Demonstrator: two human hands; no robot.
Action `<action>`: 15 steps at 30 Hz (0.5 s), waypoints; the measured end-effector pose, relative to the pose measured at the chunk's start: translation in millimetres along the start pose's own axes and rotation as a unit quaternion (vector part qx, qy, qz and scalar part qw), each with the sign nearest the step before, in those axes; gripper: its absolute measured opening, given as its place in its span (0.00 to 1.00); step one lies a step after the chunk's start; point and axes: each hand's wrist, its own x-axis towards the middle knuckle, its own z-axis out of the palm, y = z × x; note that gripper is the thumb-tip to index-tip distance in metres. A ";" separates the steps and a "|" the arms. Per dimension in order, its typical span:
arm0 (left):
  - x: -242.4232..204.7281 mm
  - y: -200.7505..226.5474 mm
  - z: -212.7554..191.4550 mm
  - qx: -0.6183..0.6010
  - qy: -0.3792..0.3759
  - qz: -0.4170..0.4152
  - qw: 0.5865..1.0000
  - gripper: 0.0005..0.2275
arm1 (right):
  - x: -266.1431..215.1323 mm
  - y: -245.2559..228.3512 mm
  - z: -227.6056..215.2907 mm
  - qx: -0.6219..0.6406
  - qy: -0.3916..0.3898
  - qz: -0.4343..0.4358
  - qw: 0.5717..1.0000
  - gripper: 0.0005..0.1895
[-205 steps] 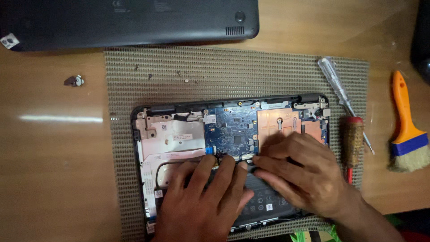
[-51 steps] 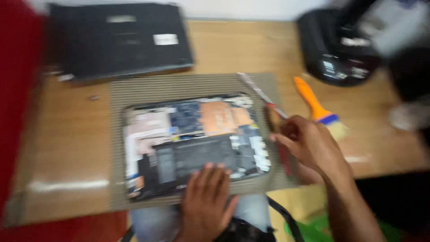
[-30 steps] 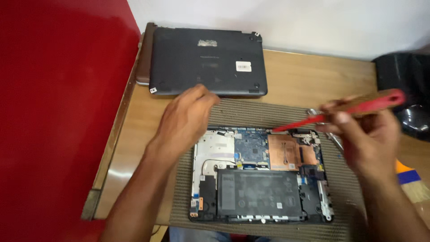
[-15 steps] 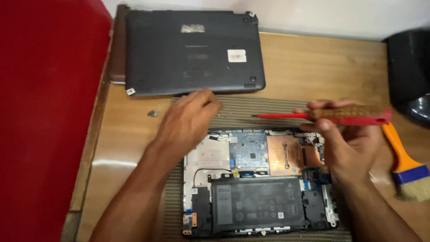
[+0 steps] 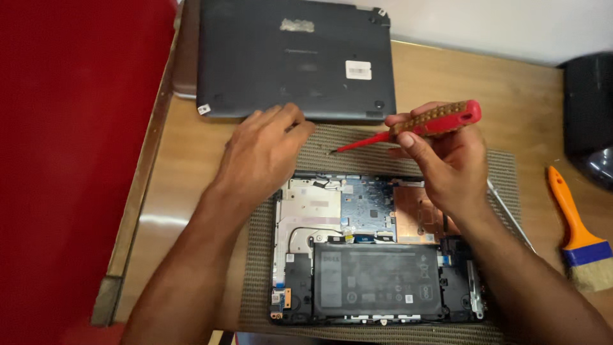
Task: The person removes a laptop battery, disconnects the power cable, and then reconnects it before placing the battery back into the laptop chassis. The person uses a red plastic pry tool to assist with the disconnection and reconnection of the battery cable.
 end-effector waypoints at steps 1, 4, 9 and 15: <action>-0.4 -0.4 0.1 0.000 0.001 -0.004 1.000 0.15 | 0.6 0.0 1.6 -0.002 -0.004 0.001 1.000 0.15; -0.1 -0.1 -1.0 0.052 0.008 0.009 0.999 0.11 | 1.8 -0.9 5.0 -0.005 0.000 0.007 1.000 0.14; 2.3 2.7 -10.0 0.058 -0.019 0.008 0.998 0.06 | 3.2 2.7 7.5 -0.018 -0.007 -0.002 1.000 0.15; 0.8 2.8 -10.3 0.078 0.014 0.005 0.997 0.08 | 0.9 -0.5 8.5 -0.014 -0.012 0.001 1.000 0.15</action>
